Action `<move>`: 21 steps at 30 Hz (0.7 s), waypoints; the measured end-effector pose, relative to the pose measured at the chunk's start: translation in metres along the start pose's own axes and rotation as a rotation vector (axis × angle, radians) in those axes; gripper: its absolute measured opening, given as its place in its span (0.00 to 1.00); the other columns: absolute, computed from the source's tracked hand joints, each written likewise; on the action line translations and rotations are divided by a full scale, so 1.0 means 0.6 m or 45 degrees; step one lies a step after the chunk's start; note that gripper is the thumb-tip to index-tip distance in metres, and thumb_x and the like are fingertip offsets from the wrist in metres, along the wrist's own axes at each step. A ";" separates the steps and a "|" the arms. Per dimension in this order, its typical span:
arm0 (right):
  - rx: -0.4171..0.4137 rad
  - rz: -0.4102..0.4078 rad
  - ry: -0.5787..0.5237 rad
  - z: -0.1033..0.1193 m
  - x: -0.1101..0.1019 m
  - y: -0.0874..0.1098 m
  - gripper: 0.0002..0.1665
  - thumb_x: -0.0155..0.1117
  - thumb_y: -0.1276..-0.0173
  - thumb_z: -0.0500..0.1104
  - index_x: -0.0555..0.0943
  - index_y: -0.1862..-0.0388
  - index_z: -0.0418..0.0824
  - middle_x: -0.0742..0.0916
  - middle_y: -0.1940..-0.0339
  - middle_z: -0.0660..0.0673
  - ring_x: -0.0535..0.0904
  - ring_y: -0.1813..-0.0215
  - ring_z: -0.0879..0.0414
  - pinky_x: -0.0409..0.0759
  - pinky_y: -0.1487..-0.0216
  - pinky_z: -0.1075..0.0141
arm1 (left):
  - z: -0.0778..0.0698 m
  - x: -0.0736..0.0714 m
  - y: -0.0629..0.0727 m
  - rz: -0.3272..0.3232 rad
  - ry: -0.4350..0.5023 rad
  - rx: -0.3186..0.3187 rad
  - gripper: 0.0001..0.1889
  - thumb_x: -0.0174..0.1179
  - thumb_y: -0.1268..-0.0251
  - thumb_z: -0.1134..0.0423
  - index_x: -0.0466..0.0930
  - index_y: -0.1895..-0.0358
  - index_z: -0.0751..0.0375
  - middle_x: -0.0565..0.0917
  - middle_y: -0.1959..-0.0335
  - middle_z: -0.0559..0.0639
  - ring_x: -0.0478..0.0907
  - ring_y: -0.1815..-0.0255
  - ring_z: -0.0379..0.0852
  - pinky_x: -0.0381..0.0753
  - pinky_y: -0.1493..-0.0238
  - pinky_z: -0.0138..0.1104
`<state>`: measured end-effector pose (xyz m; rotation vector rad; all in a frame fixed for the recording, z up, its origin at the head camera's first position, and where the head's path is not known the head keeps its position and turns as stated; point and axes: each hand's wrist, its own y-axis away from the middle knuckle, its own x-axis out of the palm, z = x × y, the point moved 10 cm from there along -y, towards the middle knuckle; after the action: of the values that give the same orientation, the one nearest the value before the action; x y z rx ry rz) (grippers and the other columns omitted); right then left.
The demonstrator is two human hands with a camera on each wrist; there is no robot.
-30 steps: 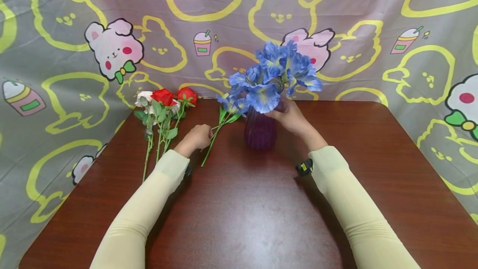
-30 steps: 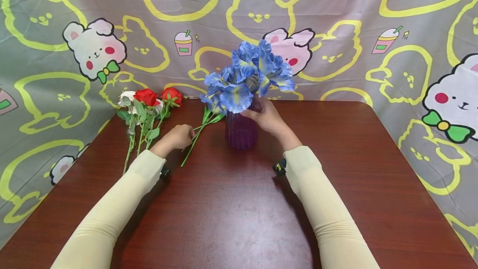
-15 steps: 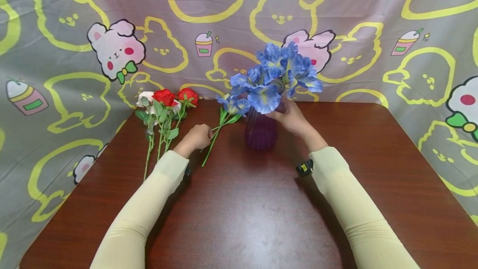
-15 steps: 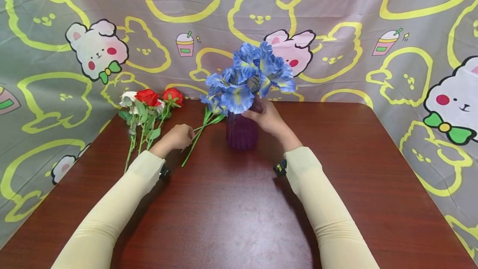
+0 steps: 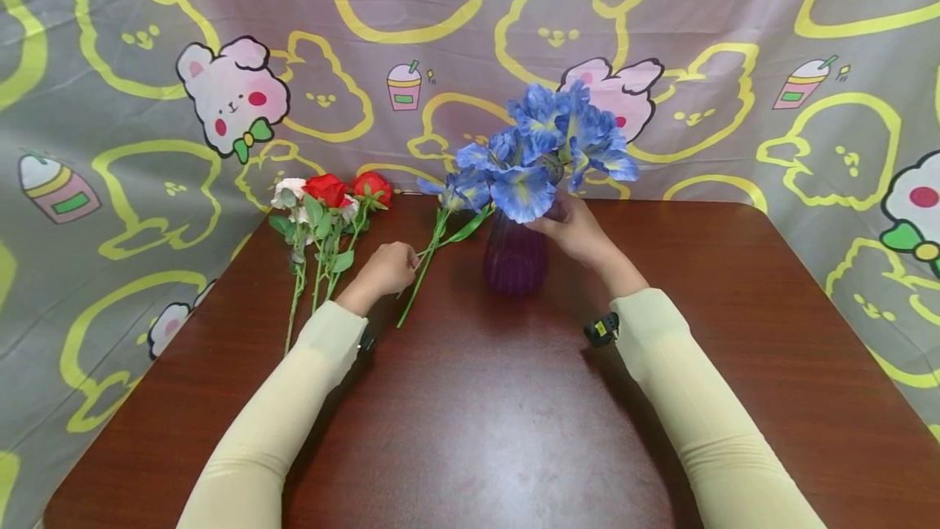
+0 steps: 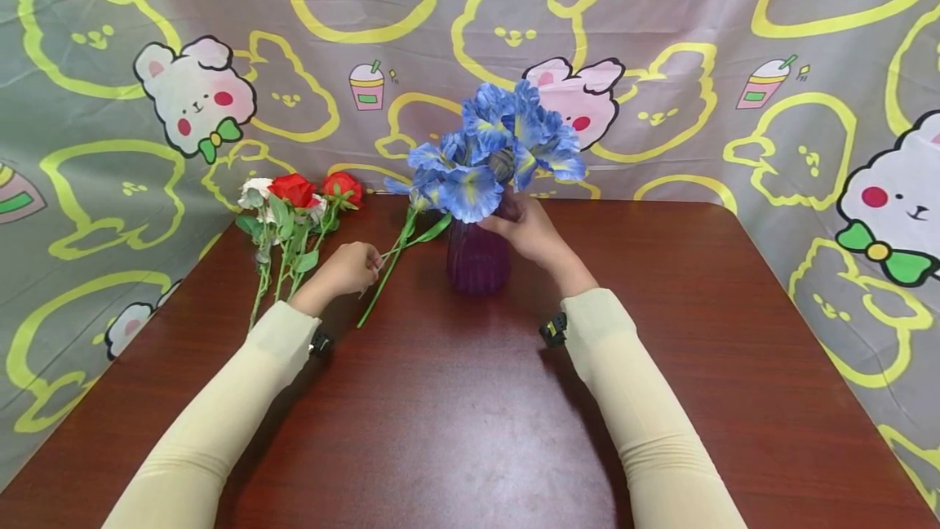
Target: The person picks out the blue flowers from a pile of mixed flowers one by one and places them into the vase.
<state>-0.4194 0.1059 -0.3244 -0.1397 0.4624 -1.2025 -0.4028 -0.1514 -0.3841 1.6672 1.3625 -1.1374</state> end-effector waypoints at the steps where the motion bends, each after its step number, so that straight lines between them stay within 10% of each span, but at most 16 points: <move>1: -0.002 -0.002 0.002 0.000 0.000 0.000 0.36 0.63 0.33 0.30 0.63 0.28 0.33 0.78 0.39 0.33 0.76 0.40 0.46 0.78 0.48 0.65 | 0.000 -0.002 0.001 -0.009 0.008 0.003 0.09 0.51 0.49 0.75 0.81 0.71 0.64 0.78 0.80 0.49 0.74 0.74 0.48 0.73 0.71 0.36; 21: -0.006 -0.004 0.033 0.025 0.001 0.008 0.32 0.63 0.34 0.29 0.66 0.32 0.27 0.78 0.40 0.29 0.78 0.43 0.48 0.79 0.50 0.68 | 0.000 -0.032 0.027 -0.183 0.282 -0.002 0.07 0.57 0.42 0.73 0.78 0.61 0.70 0.83 0.72 0.55 0.80 0.76 0.46 0.77 0.69 0.37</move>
<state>-0.4088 0.1051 -0.3124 -0.1293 0.4882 -1.2078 -0.3884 -0.1620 -0.3664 1.7589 1.6441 -1.0540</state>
